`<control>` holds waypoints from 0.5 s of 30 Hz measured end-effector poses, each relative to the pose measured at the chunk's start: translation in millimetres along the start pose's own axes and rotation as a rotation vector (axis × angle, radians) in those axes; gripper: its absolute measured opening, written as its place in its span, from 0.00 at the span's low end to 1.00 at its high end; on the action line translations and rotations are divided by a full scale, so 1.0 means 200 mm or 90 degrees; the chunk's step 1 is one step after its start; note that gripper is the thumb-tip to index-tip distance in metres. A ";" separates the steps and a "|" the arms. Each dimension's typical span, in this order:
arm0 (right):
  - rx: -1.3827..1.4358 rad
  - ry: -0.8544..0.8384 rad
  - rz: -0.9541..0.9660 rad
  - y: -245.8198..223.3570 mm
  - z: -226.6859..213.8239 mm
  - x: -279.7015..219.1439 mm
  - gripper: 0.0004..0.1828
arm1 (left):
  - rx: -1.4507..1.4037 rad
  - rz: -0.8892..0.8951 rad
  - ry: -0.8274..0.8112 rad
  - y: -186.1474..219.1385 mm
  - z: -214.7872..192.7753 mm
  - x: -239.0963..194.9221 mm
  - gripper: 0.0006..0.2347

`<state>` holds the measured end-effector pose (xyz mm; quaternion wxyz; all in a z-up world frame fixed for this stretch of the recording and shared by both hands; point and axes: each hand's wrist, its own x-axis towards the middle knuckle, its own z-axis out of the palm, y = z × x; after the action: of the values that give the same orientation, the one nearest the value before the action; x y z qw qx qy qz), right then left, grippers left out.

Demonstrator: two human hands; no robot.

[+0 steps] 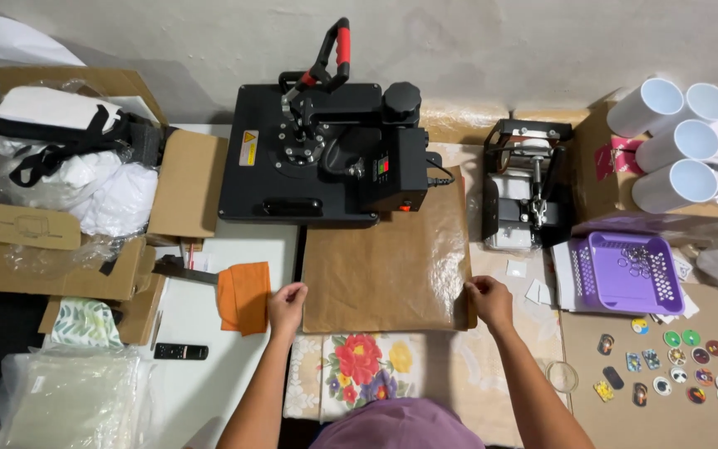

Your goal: Using a heat press machine to apply small transfers or labels, including positioning the items, operating the press lever, and peeling off the backing.

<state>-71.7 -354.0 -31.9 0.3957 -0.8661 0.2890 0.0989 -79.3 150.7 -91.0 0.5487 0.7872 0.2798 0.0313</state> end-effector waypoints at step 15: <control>0.138 0.042 -0.009 -0.11 -0.10 -0.28 0.32 | 0.192 -0.001 0.026 0.10 0.07 0.22 0.11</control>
<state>-105.8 -333.7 17.1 0.4780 -0.8229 0.3051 0.0356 -29.1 154.3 -90.0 0.4185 0.8595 0.2934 0.0044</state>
